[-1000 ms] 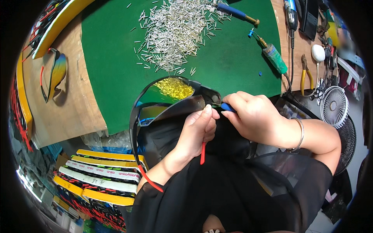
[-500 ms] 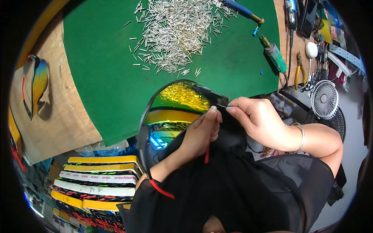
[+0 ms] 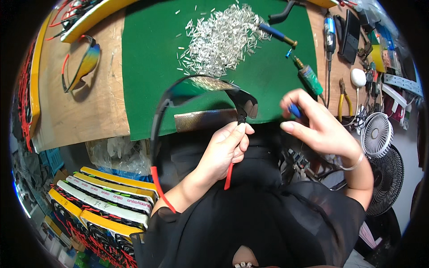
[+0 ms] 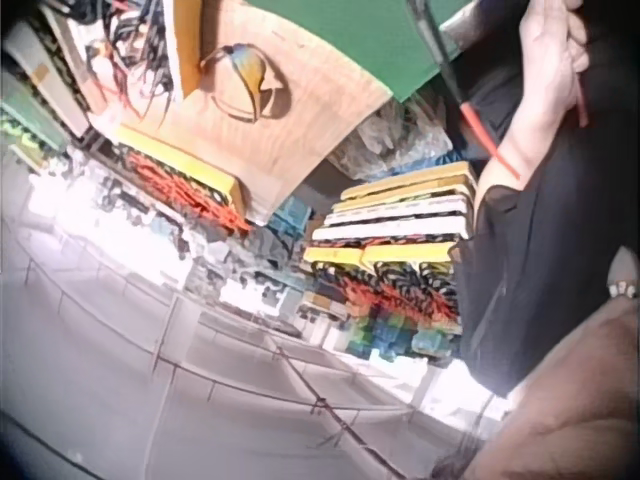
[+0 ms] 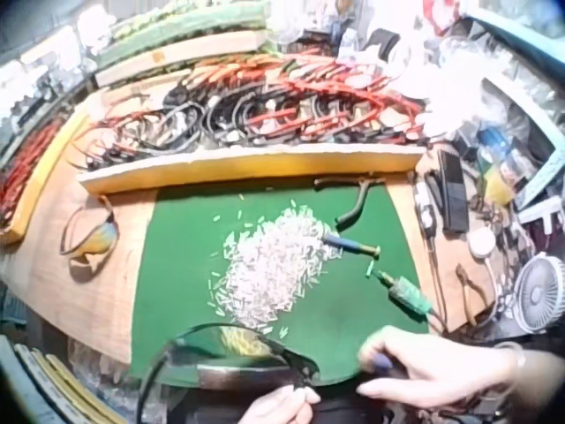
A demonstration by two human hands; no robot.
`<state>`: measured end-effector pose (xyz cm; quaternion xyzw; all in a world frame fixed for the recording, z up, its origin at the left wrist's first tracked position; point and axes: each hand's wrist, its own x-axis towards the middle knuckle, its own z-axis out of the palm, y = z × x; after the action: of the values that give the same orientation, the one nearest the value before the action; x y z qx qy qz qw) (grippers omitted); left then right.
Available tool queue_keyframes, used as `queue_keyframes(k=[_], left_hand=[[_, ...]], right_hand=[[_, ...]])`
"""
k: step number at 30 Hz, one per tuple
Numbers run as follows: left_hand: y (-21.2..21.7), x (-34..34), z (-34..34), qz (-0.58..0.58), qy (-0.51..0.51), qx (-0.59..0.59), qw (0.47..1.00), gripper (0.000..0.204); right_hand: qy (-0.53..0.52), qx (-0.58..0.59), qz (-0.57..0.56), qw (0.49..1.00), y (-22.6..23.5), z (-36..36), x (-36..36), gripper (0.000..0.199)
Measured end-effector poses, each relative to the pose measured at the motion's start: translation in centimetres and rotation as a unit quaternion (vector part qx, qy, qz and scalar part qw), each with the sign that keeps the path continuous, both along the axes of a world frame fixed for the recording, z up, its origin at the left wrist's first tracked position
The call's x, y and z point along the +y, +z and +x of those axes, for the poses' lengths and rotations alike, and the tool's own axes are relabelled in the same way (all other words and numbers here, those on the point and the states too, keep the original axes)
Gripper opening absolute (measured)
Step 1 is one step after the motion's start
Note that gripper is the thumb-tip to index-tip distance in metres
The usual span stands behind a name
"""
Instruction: The person assembles sunglasses by attaching a reflective lens to a frame using pliers and a screwdriver. They tighten screws on the frame and place the finished unit into a tray with other completed pairs.
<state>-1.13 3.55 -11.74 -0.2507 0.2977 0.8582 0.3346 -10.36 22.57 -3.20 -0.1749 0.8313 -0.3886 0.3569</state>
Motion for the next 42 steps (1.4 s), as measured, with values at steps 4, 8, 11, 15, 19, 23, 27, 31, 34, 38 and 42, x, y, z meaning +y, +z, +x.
queue_keyframes(k=[4,8,11,15,19,23,27,31,34,38,42], left_hand=[[1.5,0.6,-0.9,-0.091,-0.078,0.059,0.991,0.022],[2.1,-0.2,-1.5,-0.132,-0.120,0.070,0.982,0.021],[2.0,-0.1,-1.4,-0.072,-0.099,0.039,0.992,0.019],[1.2,0.0,-0.8,-0.034,-0.057,0.025,0.997,0.020],[2.3,-1.3,-1.5,-0.095,-0.115,0.107,0.983,0.022],[3.5,-3.9,-2.7,-0.241,-0.050,0.244,0.938,0.036],[4.5,-6.3,-4.8,-0.468,0.095,0.372,0.796,0.040],[5.0,-6.9,-6.1,-0.370,0.109,0.257,0.886,0.022],[3.4,-8.6,-6.0,-0.411,0.095,0.277,0.863,0.012],[5.2,-16.6,-8.4,-0.665,0.102,0.311,0.672,0.016],[4.6,-21.2,-13.0,-0.836,-0.094,0.202,0.501,0.026]], right_hand=[[-0.114,0.002,-0.158,0.981,-2.5,-0.8,-3.2,0.049],[-0.078,0.064,-0.218,0.971,-3.8,-1.1,-4.7,0.034],[0.000,0.145,-0.198,0.969,-3.4,-1.5,-5.0,0.034],[0.022,0.095,-0.224,0.970,-2.7,-1.3,-5.2,0.034],[-0.033,-0.026,-0.214,0.976,-2.0,-3.0,-4.9,0.023],[-0.085,-0.183,-0.309,0.929,-2.3,-3.2,-5.7,0.023],[-0.050,-0.390,-0.297,0.870,-3.2,-3.1,-8.5,0.028],[0.017,-0.475,-0.269,0.838,-6.0,-2.1,-10.6,0.022],[0.021,-0.558,-0.229,0.797,-6.8,-1.9,-10.0,0.034],[-0.026,-0.494,-0.238,0.836,-6.0,-1.1,-6.5,0.042],[-0.052,-0.429,-0.231,0.872,-6.3,-1.1,-5.1,0.034]])
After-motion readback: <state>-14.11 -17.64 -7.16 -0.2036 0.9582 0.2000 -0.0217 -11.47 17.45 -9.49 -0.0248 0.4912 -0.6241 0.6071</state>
